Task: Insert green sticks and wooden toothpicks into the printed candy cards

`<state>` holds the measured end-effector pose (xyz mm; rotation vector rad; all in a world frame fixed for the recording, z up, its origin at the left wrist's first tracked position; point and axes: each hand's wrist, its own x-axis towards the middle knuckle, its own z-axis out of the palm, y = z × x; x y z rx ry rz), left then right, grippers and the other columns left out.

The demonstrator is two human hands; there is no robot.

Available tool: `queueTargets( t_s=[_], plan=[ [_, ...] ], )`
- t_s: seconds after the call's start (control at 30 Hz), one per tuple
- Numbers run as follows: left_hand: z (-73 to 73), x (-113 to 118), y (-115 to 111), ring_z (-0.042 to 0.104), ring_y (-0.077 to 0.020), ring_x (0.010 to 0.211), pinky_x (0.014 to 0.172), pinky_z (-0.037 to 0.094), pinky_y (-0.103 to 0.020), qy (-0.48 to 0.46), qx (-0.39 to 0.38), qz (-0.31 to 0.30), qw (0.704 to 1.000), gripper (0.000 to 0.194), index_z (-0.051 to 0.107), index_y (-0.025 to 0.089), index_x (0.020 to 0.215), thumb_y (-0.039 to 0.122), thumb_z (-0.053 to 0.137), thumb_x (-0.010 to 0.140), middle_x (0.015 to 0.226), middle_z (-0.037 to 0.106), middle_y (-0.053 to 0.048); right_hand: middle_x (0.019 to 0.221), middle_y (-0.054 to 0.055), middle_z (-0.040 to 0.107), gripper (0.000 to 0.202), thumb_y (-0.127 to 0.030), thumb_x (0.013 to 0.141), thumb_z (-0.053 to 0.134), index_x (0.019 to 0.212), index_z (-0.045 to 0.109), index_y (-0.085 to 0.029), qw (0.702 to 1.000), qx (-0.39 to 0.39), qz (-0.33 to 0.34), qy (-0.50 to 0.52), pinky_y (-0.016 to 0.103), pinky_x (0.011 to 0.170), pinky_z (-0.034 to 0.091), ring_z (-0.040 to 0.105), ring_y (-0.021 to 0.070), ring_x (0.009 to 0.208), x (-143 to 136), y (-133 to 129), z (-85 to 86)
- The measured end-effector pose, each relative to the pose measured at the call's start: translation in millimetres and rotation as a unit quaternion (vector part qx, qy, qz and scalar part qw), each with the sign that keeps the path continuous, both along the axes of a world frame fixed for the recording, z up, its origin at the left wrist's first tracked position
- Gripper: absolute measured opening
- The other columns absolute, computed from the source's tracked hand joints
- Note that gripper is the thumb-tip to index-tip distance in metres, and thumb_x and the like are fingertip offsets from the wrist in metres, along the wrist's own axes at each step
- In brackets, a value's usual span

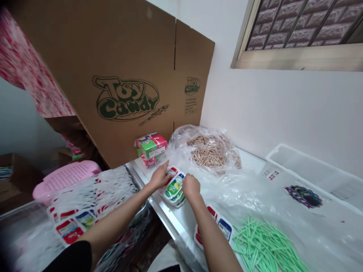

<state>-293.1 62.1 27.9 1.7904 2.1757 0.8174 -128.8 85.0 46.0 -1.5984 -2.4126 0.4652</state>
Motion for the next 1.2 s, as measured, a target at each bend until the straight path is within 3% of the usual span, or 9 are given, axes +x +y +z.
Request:
queueTargets(
  t_s=[0.13,0.23,0.33,0.43,0.5,0.67,0.93,1.07,1.2],
  plan=[
    [1.6,31.5,-17.4,0.042,-0.0244,0.12,0.1,0.03,-0.034,0.023,0.044,-0.03,0.998,0.042,0.045,0.013,0.124,0.023,0.048,0.083,0.127,0.05,-0.014,0.111,0.017,0.057,0.03,-0.013,0.089,0.033,0.116,0.047,-0.011,1.0,0.004,0.024,0.013,0.027,0.071,0.039,0.061,0.0207,0.091,23.7,-32.0,1.3],
    [-4.8,74.1,-46.5,0.057,-0.0188,0.095,0.085,0.04,-0.028,-0.006,0.074,-0.089,0.993,0.028,0.054,0.018,0.106,0.029,0.035,0.091,0.101,0.062,-0.009,0.091,0.005,0.065,0.024,-0.019,0.092,0.032,0.097,0.055,-0.02,0.995,-0.031,0.092,0.035,0.023,0.069,0.038,0.062,0.0163,0.083,66.8,-78.6,-3.7],
    [-22.0,119.3,-65.5,0.06,-0.019,0.075,0.066,0.04,-0.027,-0.001,-0.03,-0.151,0.988,0.026,0.056,0.02,0.094,0.042,0.044,0.086,0.082,0.065,-0.005,0.075,0.003,0.065,0.03,-0.029,0.094,0.027,0.083,0.053,-0.02,0.985,-0.096,0.121,0.077,0.023,0.061,0.036,0.061,0.0164,0.068,114.6,-120.4,-15.6],
    [-40.6,152.1,-63.7,0.061,-0.0216,0.072,0.059,0.036,-0.027,0.03,-0.16,-0.138,0.977,0.028,0.057,0.02,0.087,0.046,0.053,0.078,0.076,0.065,-0.004,0.074,0.004,0.065,0.032,-0.032,0.094,0.027,0.08,0.053,-0.02,0.984,-0.122,0.06,0.115,0.024,0.06,0.035,0.06,0.0165,0.066,152.3,-142.6,-28.2],
    [-48.2,163.4,-56.4,0.061,-0.0205,0.073,0.058,0.034,-0.025,0.039,-0.193,-0.136,0.971,0.022,0.057,0.02,0.079,0.042,0.054,0.078,0.075,0.066,-0.003,0.074,0.003,0.066,0.032,-0.034,0.093,0.027,0.081,0.053,-0.02,0.982,-0.128,0.024,0.134,0.024,0.061,0.036,0.06,0.0167,0.066,170.1,-147.4,-35.7],
    [-50.2,166.9,-47.9,0.061,-0.0195,0.078,0.06,0.033,-0.025,0.068,-0.191,-0.127,0.971,0.023,0.057,0.02,0.084,0.042,0.049,0.081,0.082,0.067,-0.004,0.076,0.004,0.067,0.033,-0.035,0.093,0.026,0.08,0.053,-0.021,0.984,-0.119,-0.043,0.128,0.025,0.065,0.037,0.062,0.0186,0.072,195.0,-143.7,-53.8],
    [-49.3,168.6,-50.3,0.061,-0.0194,0.075,0.06,0.034,-0.026,0.109,-0.177,-0.146,0.967,0.023,0.058,0.02,0.08,0.034,0.041,0.086,0.079,0.066,-0.005,0.076,0.005,0.068,0.033,-0.034,0.093,0.027,0.08,0.054,-0.02,0.987,-0.106,-0.083,0.088,0.024,0.061,0.035,0.063,0.0185,0.072,201.7,-131.5,-67.8],
    [-38.6,163.7,-59.7,0.059,-0.0211,0.078,0.065,0.036,-0.029,0.131,-0.136,-0.174,0.967,0.03,0.059,0.019,0.083,0.032,0.033,0.09,0.085,0.064,-0.008,0.077,0.006,0.069,0.032,-0.035,0.092,0.03,0.101,0.056,-0.018,0.983,-0.099,-0.12,0.096,0.024,0.061,0.037,0.064,0.0196,0.071,203.7,-120.7,-64.9],
    [-25.9,155.0,-68.2,0.056,-0.0209,0.085,0.073,0.038,-0.03,0.138,-0.086,-0.189,0.968,0.031,0.061,0.02,0.086,0.028,0.031,0.091,0.09,0.061,-0.008,0.074,0.007,0.069,0.047,-0.039,0.088,0.037,0.125,0.044,-0.011,0.97,-0.099,-0.172,0.14,0.027,0.061,0.04,0.064,0.0219,0.07,203.6,-106.2,-65.6]
  ],
)
